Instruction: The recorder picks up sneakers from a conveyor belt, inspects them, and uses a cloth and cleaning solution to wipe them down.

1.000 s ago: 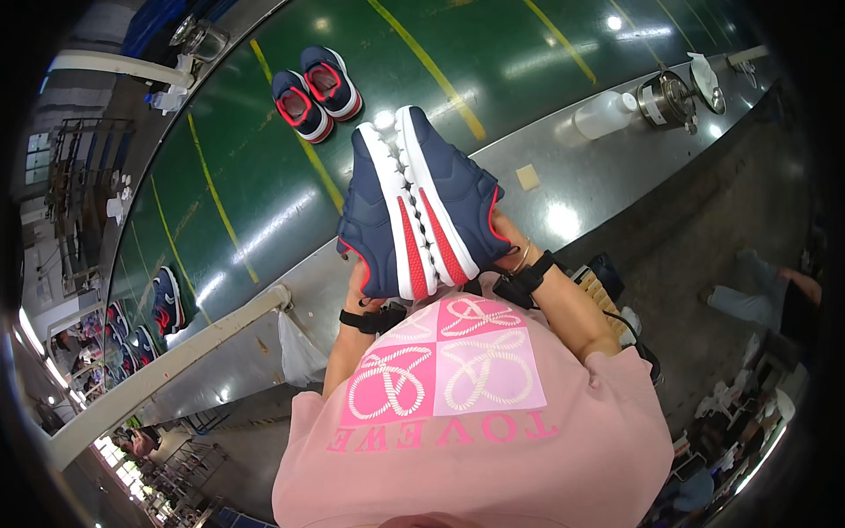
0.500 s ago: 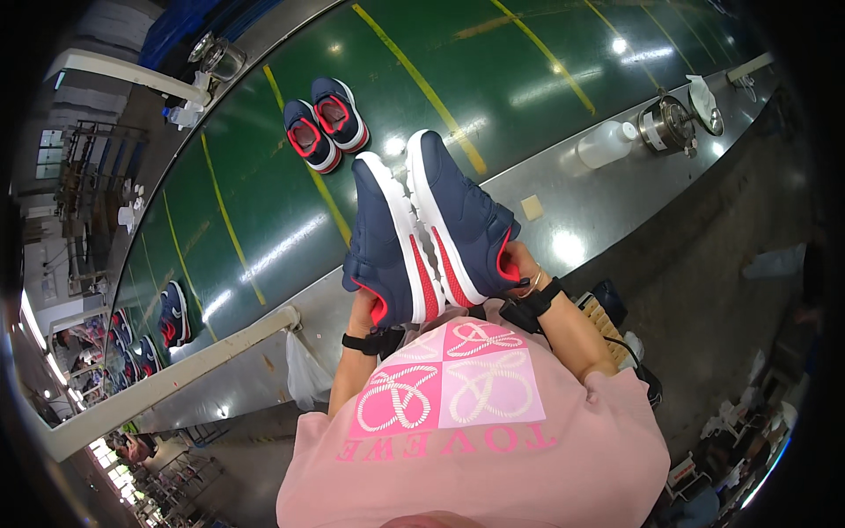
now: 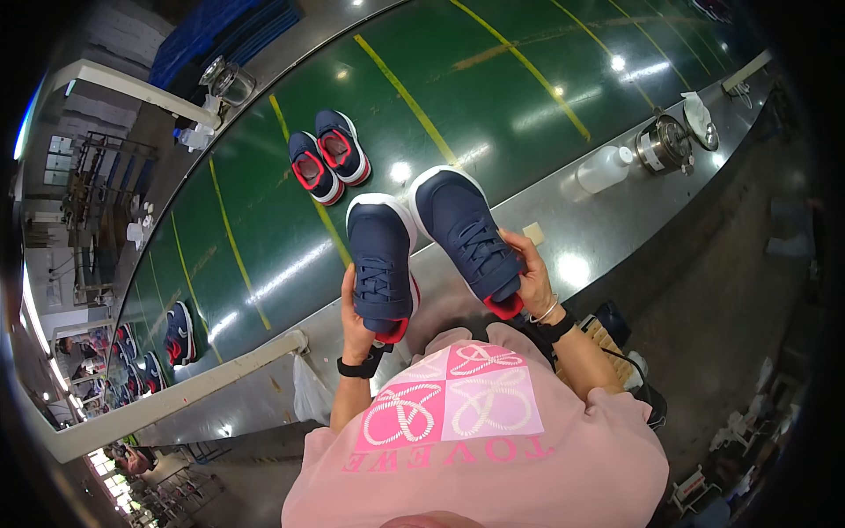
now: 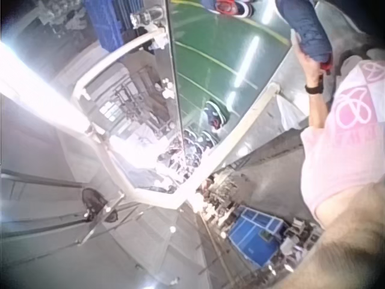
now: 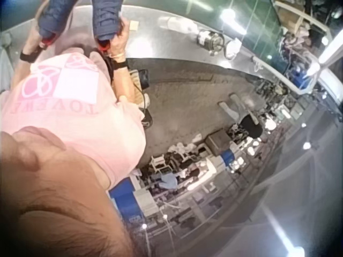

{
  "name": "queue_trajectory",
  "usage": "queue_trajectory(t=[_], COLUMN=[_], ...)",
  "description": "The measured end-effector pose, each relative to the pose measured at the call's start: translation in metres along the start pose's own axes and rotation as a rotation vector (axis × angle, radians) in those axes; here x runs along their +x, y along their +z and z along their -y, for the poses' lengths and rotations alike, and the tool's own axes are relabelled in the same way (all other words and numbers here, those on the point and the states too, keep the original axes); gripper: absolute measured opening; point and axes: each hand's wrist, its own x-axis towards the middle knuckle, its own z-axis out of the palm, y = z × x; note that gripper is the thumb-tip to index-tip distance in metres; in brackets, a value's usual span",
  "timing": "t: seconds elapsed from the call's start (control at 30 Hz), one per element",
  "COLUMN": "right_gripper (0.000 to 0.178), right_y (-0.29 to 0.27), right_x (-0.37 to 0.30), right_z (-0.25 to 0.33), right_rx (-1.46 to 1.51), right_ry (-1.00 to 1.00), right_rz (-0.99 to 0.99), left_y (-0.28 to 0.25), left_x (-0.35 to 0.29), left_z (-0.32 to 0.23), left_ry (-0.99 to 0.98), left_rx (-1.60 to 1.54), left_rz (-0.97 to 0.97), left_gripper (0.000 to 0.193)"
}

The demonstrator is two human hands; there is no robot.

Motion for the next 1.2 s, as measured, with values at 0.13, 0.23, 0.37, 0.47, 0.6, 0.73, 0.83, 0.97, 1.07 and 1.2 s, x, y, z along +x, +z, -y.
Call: queue_trajectory(t=[0.13,0.23,0.37,0.47,0.6,0.73,0.83,0.97,1.07,1.2], right_gripper=[0.052,0.059,0.063,0.062,0.062,0.062,0.061,0.058,0.058,0.06], right_y=[0.005,0.006,0.01,0.011,0.011,0.013,0.013,0.014,0.013,0.013], right_x=[0.006,0.008,0.01,0.009,0.009,0.006,0.004,0.002,0.003,-0.005], right_z=[0.008,0.006,0.015,0.018,0.02,0.021,0.02,0.014,0.011,-0.008], right_rx=[-0.278,-0.428,-0.648,-0.726,-0.788,-0.852,-0.892,-0.954,-1.032,-1.147], right_ry=[-0.233,-0.332,-0.482,-0.522,-0.538,-0.555,-0.555,-0.52,-0.48,-0.325], right_rz=[-0.062,-0.097,-0.113,-0.14,-0.163,-0.18,-0.199,-0.224,-0.224,-0.148], left_y=[-0.005,-0.001,0.003,0.007,0.01,0.011,0.014,0.015,0.024,0.039], left_x=[0.004,0.006,0.006,0.007,0.009,0.006,0.003,0.0,-0.003,-0.008], left_z=[0.01,0.003,0.006,0.005,0.003,0.004,0.005,0.011,0.015,0.023], left_ry=[0.236,0.382,0.482,0.509,0.533,0.557,0.557,0.534,0.478,0.309], left_rx=[0.345,0.595,0.691,0.745,0.758,0.814,0.824,0.878,0.954,1.15], left_rz=[-0.099,-0.156,-0.247,-0.289,-0.299,-0.325,-0.344,-0.381,-0.398,-0.386], left_gripper=[0.071,0.07,0.073,0.074,0.077,0.079,0.077,0.072,0.07,0.069])
